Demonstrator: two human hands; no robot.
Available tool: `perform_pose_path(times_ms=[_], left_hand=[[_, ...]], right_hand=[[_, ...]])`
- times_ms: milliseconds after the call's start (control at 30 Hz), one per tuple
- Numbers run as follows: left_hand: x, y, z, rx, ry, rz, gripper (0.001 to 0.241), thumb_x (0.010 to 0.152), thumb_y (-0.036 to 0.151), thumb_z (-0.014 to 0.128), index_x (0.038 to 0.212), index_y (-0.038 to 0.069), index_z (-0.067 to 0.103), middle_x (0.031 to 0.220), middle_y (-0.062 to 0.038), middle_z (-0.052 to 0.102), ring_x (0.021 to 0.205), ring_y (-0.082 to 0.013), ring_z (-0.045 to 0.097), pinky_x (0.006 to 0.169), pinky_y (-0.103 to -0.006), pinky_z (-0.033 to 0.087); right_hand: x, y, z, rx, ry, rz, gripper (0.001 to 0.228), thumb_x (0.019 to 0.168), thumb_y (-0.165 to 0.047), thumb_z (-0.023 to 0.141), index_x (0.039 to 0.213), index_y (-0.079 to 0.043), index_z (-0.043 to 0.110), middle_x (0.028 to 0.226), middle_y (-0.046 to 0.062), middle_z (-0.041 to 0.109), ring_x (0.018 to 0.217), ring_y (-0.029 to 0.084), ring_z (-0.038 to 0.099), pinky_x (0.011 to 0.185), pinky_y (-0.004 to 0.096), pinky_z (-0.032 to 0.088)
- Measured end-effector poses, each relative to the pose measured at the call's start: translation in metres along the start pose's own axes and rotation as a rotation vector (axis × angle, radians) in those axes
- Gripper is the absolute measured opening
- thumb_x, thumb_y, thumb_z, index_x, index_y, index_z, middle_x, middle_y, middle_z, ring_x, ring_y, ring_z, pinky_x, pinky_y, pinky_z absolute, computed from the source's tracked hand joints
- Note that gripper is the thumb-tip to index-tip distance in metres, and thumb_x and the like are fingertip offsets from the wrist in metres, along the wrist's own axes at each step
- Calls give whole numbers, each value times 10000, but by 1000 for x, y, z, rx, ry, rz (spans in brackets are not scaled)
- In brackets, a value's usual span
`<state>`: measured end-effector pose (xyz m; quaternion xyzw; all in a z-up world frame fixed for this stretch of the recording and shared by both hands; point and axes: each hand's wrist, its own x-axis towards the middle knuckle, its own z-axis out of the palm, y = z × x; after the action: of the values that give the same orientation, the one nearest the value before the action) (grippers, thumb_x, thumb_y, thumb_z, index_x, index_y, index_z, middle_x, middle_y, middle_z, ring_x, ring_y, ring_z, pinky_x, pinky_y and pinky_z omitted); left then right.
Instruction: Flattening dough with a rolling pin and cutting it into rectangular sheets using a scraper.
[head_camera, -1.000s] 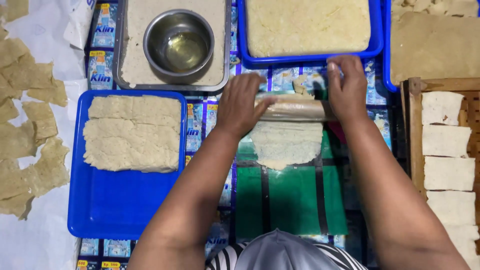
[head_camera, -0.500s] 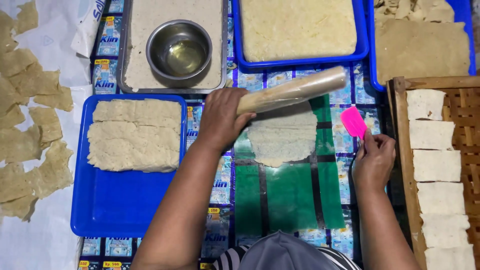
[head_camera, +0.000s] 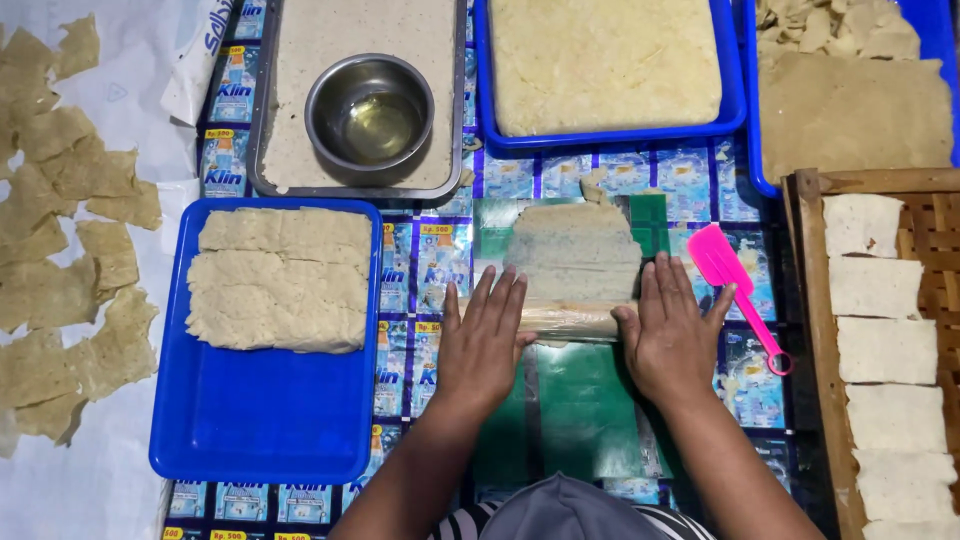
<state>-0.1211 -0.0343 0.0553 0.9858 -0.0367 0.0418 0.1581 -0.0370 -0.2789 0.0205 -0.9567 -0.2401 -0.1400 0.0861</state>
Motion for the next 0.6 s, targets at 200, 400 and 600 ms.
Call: perform_pose_path(times_ms=[200,400,600], left_hand=[[45,-5,-2,49,-57,-184,590,1120,416,302,1620,103,312,1708,-160,236,1579,-381,184,1237,-624,60],[118,-26,-17,26,-52,-266,570,1105,303,291,1629,80,291,1731,-169,152,1608,-353,113,1266,-592,-32],[110,-22,-16,98,0,-260,595,1072,297,321,1640,124,285,1732,-153,179,1610,-337,128,1259,-597,-30]], right_hand=[[56,12,23,-42,-69,-4,571,1169,-415,351,1546,-74,610,1556,221,608,1522,340,487,1210,728,12],[132,26,44,119,-25,-7,638,1192,-427,359,1602,36,517,1597,297,527,1570,385,364,1160,720,-96],[118,10,26,78,41,2,569,1138,-367,447,1552,0,582,1599,259,537,1552,392,379,1162,733,-4]])
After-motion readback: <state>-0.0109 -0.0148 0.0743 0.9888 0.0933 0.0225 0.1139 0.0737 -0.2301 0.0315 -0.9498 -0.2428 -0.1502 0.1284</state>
